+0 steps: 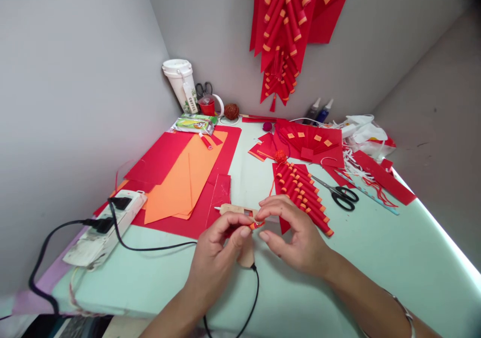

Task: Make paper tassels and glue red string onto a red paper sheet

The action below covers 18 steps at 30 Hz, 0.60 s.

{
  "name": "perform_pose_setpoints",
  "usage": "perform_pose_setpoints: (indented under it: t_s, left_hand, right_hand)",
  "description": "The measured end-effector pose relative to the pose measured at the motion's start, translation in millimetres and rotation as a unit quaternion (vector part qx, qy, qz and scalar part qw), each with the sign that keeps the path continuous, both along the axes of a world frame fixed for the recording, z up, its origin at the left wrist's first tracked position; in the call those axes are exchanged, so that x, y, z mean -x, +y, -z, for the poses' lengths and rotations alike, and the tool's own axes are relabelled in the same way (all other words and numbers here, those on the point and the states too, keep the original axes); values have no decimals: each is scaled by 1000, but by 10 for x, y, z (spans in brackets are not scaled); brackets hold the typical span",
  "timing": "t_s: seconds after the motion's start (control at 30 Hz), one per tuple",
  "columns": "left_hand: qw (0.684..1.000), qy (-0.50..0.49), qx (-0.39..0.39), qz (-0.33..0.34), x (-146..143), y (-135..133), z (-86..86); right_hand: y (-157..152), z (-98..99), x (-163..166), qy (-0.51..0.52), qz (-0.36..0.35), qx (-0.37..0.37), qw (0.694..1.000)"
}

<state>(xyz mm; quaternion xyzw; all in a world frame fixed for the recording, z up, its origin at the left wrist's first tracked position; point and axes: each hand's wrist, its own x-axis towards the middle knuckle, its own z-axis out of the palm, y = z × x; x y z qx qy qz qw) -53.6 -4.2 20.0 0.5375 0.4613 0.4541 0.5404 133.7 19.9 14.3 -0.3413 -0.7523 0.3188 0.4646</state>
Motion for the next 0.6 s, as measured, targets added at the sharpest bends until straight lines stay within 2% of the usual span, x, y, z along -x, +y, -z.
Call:
perform_pose_setpoints:
  t_s: [0.23,0.6]
  left_hand:
    - [1000,1,-6,3,2,-19,29]
    - [1000,11,-9,12,13,-30,29]
  right_hand:
    - [24,17,10,6,5,-20,1000]
    - [18,16,-15,-5,9,-7,1000]
